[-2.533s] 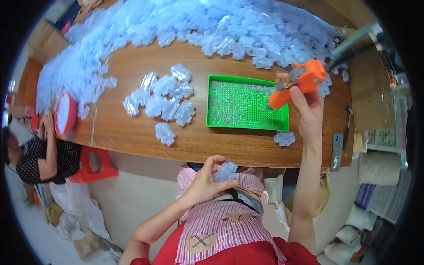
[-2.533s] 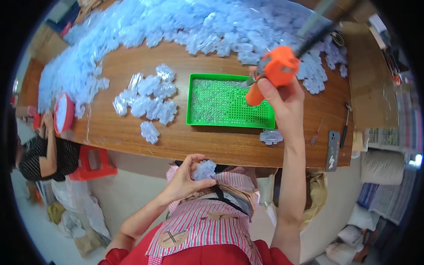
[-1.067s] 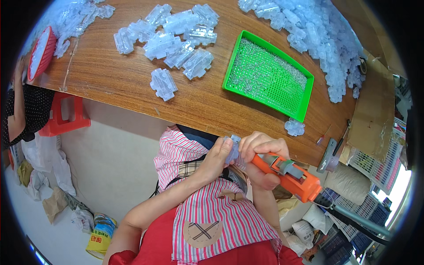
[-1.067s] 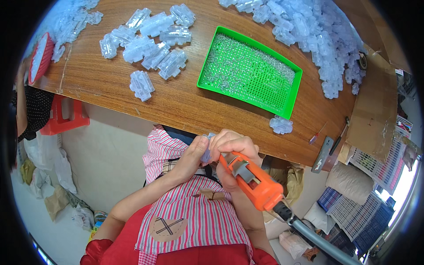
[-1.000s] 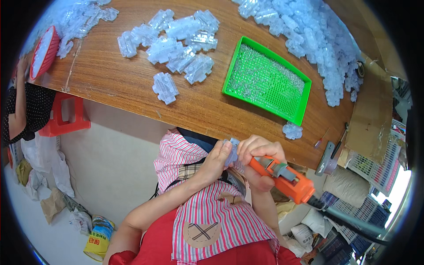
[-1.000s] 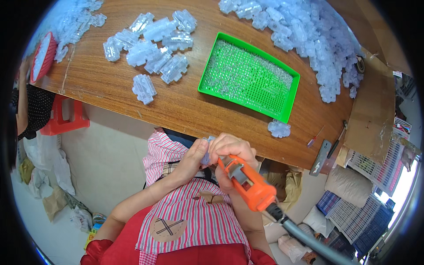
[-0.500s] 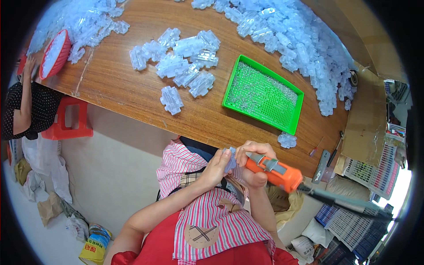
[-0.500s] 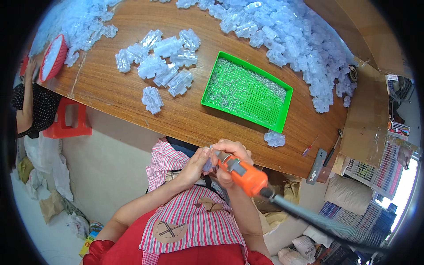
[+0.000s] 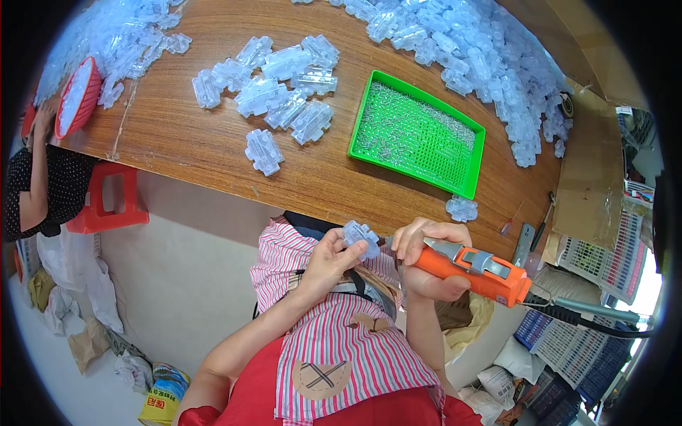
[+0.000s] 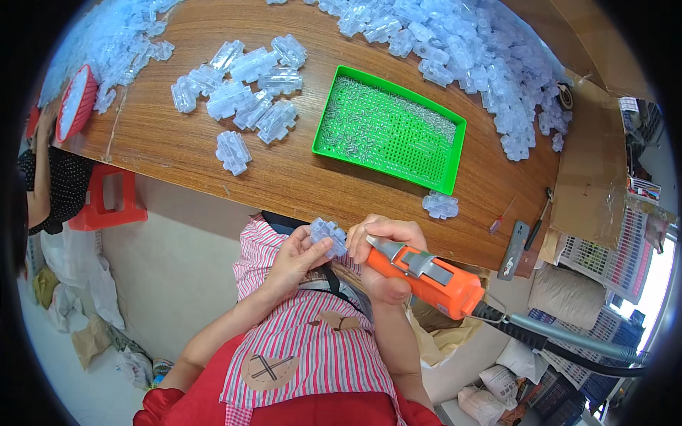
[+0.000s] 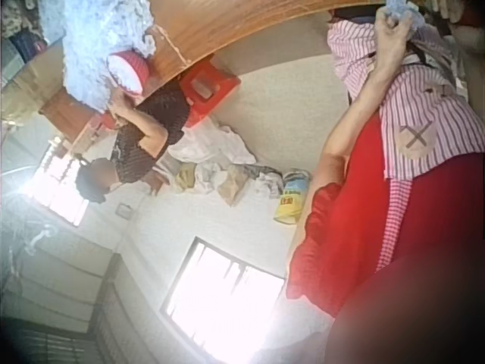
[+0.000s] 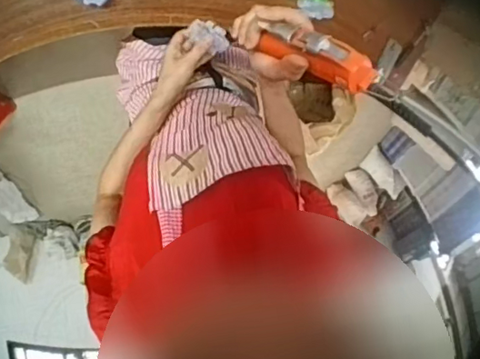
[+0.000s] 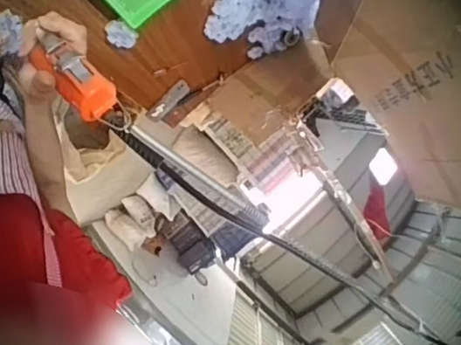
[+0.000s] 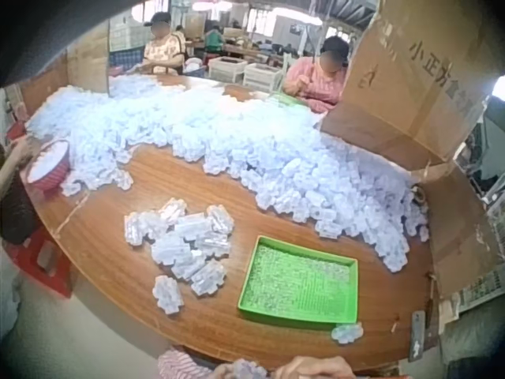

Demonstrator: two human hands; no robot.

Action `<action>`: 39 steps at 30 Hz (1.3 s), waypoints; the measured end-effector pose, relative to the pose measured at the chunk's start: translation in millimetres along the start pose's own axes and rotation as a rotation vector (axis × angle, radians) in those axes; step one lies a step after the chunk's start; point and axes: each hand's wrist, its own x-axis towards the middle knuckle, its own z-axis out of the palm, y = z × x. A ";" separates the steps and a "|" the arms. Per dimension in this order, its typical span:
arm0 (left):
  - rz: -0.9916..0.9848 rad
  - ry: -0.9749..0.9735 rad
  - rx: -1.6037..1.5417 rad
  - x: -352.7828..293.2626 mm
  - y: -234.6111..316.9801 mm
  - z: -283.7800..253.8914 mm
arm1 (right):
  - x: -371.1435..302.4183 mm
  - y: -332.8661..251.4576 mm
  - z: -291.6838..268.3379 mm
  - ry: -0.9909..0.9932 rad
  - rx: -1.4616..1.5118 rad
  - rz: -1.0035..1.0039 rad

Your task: The person inserts small metal parts into plastic housings by hand and then secures the assembled housings using an electric screwdriver.

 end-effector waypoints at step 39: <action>0.072 0.159 -0.008 2.4 -8.7 -0.7 | 8.6 -7.4 -4.4 0.029 -0.014 0.006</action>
